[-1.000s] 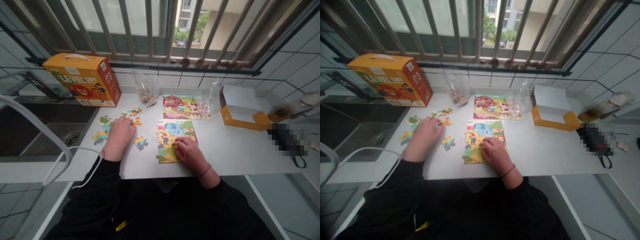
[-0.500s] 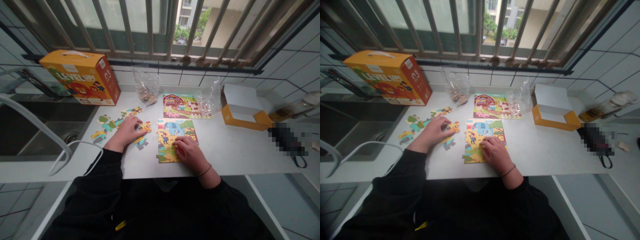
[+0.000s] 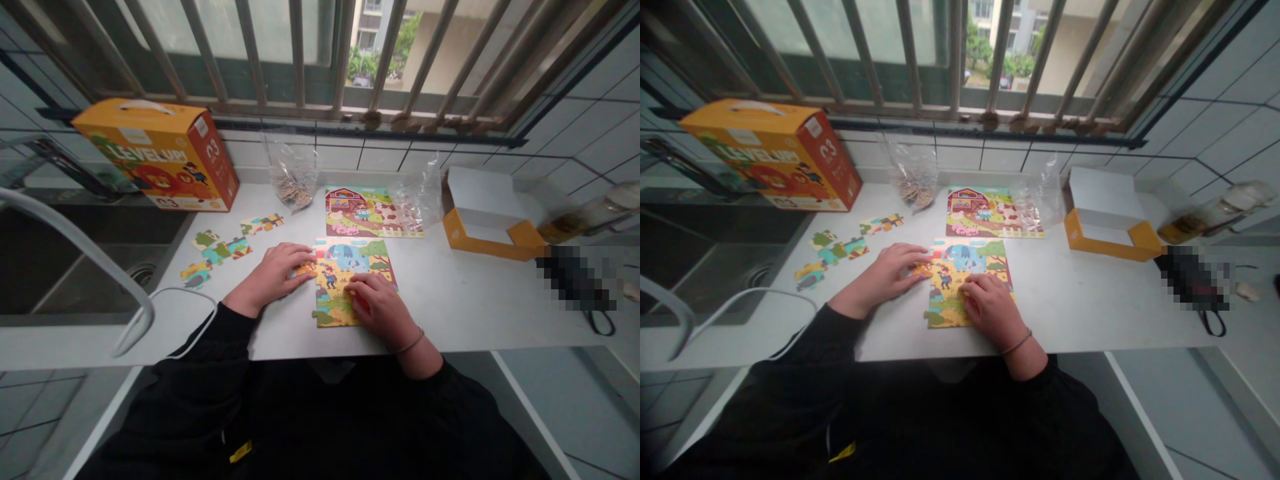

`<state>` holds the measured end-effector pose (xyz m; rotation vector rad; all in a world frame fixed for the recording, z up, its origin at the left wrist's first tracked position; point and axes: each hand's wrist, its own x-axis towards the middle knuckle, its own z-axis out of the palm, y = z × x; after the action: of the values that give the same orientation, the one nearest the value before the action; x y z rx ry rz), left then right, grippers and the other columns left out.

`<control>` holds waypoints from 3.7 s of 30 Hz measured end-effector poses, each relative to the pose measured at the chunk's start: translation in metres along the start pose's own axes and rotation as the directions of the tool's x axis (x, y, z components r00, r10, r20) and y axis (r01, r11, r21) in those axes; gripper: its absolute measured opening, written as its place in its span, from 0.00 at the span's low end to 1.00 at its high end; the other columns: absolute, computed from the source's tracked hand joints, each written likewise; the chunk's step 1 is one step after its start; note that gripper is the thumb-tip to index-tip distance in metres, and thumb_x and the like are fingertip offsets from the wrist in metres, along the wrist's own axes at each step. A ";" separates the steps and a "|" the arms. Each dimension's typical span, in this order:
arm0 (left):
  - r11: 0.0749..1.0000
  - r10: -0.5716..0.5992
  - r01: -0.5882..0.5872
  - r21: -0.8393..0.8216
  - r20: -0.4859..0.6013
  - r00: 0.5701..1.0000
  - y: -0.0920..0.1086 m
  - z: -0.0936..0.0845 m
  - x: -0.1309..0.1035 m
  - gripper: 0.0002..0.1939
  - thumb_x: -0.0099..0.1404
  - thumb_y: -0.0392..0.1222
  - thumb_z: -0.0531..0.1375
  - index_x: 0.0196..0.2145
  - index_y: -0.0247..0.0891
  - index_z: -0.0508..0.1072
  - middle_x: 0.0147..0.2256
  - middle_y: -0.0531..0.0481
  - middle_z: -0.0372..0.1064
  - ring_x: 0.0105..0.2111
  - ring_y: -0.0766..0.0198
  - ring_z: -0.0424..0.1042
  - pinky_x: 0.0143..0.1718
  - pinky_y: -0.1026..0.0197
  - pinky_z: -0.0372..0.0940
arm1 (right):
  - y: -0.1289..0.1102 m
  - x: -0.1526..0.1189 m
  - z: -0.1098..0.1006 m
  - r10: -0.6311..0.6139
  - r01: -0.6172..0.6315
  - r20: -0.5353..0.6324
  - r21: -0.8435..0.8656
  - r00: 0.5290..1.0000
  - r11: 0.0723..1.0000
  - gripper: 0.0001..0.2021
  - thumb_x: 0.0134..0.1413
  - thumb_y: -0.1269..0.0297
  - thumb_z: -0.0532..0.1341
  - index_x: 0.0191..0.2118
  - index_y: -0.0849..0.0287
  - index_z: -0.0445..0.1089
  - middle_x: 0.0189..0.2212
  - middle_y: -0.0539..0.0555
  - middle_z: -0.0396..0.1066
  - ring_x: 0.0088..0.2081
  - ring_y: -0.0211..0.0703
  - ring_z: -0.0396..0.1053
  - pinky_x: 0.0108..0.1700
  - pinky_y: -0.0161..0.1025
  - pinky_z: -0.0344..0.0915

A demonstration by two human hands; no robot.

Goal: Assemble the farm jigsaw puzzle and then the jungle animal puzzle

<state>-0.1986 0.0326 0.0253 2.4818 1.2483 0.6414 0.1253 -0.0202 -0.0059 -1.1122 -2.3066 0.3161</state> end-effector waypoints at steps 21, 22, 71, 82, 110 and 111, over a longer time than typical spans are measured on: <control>0.997 -0.007 0.001 0.073 0.089 0.996 0.007 0.009 0.003 0.12 0.80 0.48 0.59 0.49 0.49 0.84 0.61 0.48 0.81 0.62 0.47 0.76 0.62 0.39 0.63 | -0.001 0.000 -0.001 0.006 -0.006 0.003 0.005 1.000 1.000 0.10 0.71 0.70 0.63 0.53 0.52 0.78 0.54 0.60 0.79 0.56 0.57 0.74 0.60 0.58 0.73; 0.997 -0.012 0.005 0.075 0.091 0.996 0.008 0.009 0.004 0.12 0.80 0.48 0.59 0.49 0.49 0.84 0.60 0.47 0.81 0.62 0.47 0.76 0.62 0.39 0.64 | -0.001 0.000 -0.001 0.006 -0.006 0.003 0.004 1.000 1.000 0.10 0.72 0.70 0.63 0.53 0.53 0.78 0.54 0.60 0.79 0.55 0.57 0.74 0.60 0.59 0.73; 0.761 -0.542 0.632 0.144 -0.394 0.742 -0.079 -0.037 -0.013 0.17 0.71 0.48 0.63 0.54 0.37 0.76 0.55 0.33 0.72 0.60 0.36 0.69 0.68 0.33 0.61 | 0.002 -0.001 0.000 -0.015 0.015 -0.014 0.020 1.000 1.000 0.12 0.70 0.72 0.63 0.53 0.52 0.77 0.53 0.60 0.79 0.54 0.58 0.75 0.58 0.58 0.74; 0.597 -0.655 0.778 0.198 -0.441 0.614 -0.106 -0.047 -0.049 0.24 0.72 0.51 0.60 0.58 0.34 0.78 0.61 0.26 0.70 0.66 0.30 0.65 0.66 0.29 0.64 | 0.002 -0.001 0.001 -0.010 0.010 -0.010 0.024 1.000 1.000 0.11 0.71 0.72 0.63 0.53 0.53 0.77 0.53 0.60 0.78 0.54 0.58 0.75 0.58 0.59 0.74; 0.758 -0.461 0.540 0.366 -0.286 0.840 -0.054 -0.021 0.005 0.16 0.78 0.50 0.57 0.41 0.40 0.80 0.48 0.36 0.76 0.52 0.42 0.72 0.60 0.41 0.67 | 0.002 0.000 0.001 -0.001 0.001 -0.013 0.016 1.000 1.000 0.12 0.69 0.73 0.65 0.52 0.52 0.78 0.53 0.60 0.79 0.55 0.58 0.76 0.58 0.58 0.74; 0.715 -0.508 0.602 0.355 -0.327 0.797 -0.058 -0.025 0.007 0.15 0.77 0.51 0.58 0.44 0.39 0.80 0.49 0.35 0.76 0.53 0.41 0.72 0.60 0.41 0.66 | 0.002 0.000 0.001 -0.003 0.003 -0.012 0.015 1.000 1.000 0.12 0.68 0.73 0.65 0.52 0.52 0.78 0.54 0.60 0.79 0.55 0.58 0.76 0.58 0.59 0.74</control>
<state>-0.2474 0.0730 0.0228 2.1665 2.3334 0.4901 0.1262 -0.0193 -0.0072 -1.1009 -2.2917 0.3244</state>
